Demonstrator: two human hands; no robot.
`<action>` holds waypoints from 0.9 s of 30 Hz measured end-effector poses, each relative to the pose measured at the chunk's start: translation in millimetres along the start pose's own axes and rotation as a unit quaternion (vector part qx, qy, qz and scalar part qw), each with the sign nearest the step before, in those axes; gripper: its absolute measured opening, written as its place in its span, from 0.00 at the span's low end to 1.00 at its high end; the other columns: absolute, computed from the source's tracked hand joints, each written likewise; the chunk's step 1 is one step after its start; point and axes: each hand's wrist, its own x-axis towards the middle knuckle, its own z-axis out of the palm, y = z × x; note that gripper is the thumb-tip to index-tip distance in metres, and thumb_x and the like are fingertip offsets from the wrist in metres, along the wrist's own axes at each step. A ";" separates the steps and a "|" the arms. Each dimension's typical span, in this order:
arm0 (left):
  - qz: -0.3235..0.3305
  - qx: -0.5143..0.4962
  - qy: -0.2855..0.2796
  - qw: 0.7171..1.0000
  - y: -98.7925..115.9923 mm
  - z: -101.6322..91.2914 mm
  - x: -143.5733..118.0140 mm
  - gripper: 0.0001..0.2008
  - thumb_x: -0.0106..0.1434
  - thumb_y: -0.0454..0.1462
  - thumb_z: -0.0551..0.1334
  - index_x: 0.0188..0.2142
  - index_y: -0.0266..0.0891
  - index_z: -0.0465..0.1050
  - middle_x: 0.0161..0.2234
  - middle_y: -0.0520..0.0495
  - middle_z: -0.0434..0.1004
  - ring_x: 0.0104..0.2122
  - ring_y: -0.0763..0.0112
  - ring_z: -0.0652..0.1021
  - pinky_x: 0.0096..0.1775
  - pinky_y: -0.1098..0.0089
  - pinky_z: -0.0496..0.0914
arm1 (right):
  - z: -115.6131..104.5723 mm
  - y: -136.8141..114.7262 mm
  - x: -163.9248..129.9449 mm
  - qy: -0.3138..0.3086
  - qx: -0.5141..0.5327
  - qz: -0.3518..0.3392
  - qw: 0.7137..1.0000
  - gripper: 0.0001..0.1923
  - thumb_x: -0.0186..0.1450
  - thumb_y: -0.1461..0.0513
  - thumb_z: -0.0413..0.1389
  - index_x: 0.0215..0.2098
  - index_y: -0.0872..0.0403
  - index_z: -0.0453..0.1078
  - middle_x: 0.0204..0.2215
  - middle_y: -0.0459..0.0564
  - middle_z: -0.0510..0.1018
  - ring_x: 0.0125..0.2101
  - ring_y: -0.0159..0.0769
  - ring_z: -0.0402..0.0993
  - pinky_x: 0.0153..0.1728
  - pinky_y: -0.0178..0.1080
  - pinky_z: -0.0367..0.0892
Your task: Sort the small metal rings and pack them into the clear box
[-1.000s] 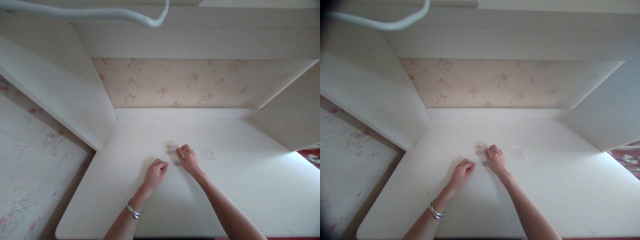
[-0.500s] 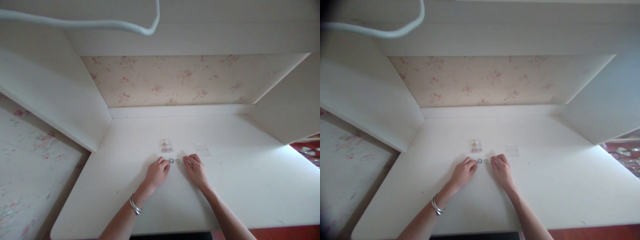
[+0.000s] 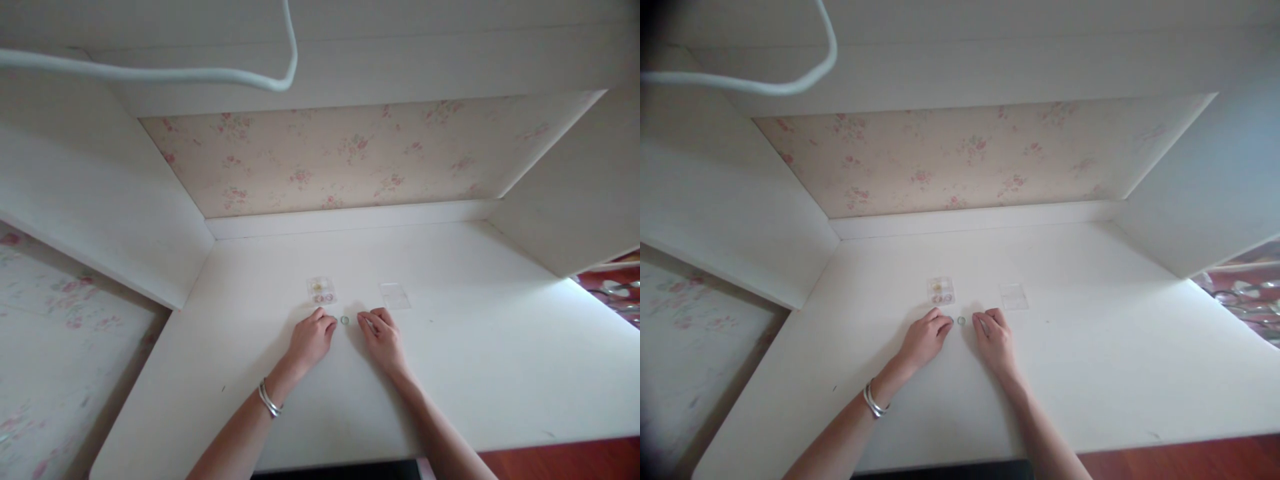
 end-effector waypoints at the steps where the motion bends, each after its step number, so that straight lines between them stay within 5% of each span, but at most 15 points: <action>1: 0.002 -0.009 0.004 1.000 -0.7 -0.3 0.0 0.12 0.67 0.39 0.51 0.37 0.45 0.73 0.36 0.51 0.72 0.34 0.73 0.75 0.37 0.74 0.67 | -0.3 0.3 0.1 0.004 0.005 0.005 1.000 0.15 0.65 0.54 0.49 0.35 0.52 0.75 0.32 0.49 0.70 0.30 0.32 0.69 0.32 0.34 0.66; 11: 0.014 -0.023 0.092 0.995 -6.5 -18.0 32.1 0.10 0.66 0.37 0.53 0.38 0.43 0.73 0.37 0.49 0.72 0.38 0.72 0.74 0.43 0.73 0.67 | 1.3 4.7 1.9 0.021 0.026 0.039 0.999 0.16 0.64 0.53 0.50 0.35 0.52 0.76 0.31 0.48 0.70 0.24 0.28 0.64 0.25 0.33 0.62; 16: 0.003 -0.008 0.092 0.996 -8.2 -18.2 50.1 0.10 0.65 0.37 0.55 0.34 0.42 0.75 0.35 0.49 0.72 0.37 0.71 0.73 0.42 0.71 0.67 | 1.0 4.5 2.9 0.022 0.031 0.048 0.998 0.16 0.65 0.53 0.50 0.35 0.53 0.75 0.30 0.48 0.70 0.23 0.28 0.63 0.25 0.33 0.62; 22: 0.006 -0.098 0.120 0.988 -14.0 -21.7 29.7 0.12 0.66 0.37 0.52 0.39 0.43 0.75 0.37 0.48 0.74 0.38 0.71 0.74 0.43 0.71 0.67 | -0.1 0.8 0.4 0.000 0.009 0.036 0.999 0.15 0.66 0.54 0.49 0.35 0.52 0.74 0.31 0.48 0.69 0.24 0.29 0.65 0.26 0.33 0.62; 27: -0.023 -0.191 0.116 0.974 -24.7 -19.2 0.1 0.13 0.66 0.40 0.52 0.38 0.40 0.75 0.33 0.48 0.74 0.32 0.72 0.74 0.36 0.72 0.68 | 0.8 -13.6 -2.6 -0.078 -0.080 -0.084 0.990 0.13 0.67 0.58 0.48 0.39 0.51 0.74 0.33 0.50 0.70 0.32 0.33 0.68 0.36 0.36 0.63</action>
